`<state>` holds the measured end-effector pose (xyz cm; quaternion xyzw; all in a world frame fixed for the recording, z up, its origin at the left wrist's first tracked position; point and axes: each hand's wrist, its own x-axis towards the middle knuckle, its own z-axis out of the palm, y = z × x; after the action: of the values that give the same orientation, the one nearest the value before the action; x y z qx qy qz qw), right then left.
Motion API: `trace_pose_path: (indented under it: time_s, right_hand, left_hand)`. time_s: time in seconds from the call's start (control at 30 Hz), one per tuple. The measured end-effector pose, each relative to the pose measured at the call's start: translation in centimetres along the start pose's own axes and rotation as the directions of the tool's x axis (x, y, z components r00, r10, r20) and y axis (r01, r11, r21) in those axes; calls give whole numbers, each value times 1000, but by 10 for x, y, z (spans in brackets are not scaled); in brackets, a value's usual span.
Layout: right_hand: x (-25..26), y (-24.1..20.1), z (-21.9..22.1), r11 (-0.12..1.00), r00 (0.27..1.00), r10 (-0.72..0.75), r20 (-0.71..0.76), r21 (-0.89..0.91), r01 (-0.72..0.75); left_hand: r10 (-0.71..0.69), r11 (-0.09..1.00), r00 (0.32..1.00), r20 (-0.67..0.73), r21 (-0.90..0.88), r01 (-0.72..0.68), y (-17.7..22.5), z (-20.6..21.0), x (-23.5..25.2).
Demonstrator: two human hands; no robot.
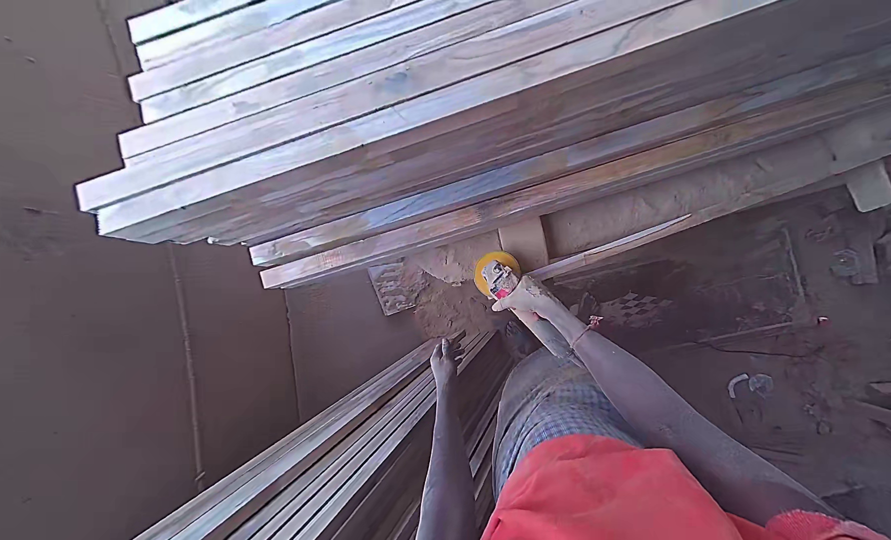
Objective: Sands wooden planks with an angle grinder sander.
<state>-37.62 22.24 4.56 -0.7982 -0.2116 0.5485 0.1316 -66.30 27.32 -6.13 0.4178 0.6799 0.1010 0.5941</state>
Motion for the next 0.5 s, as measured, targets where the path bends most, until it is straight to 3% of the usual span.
trace_pose_path:
  time_s: [0.13, 0.23, 0.5]
  right_hand:
    - [5, 73, -41, 989, 995, 71, -73, 135, -60]
    - [-12, 127, -86, 935, 980, 155, -122, 338, -105]
    - [-65, 213, -209, 749, 882, 382, -274, 651, -122]
  left_hand:
    - [108, 985, 977, 185, -156, -79, 45, 62, 18]
    - [207, 964, 939, 275, -221, -147, 72, 105, 28]
    - [374, 918, 925, 59, -167, -361, 65, 157, 24]
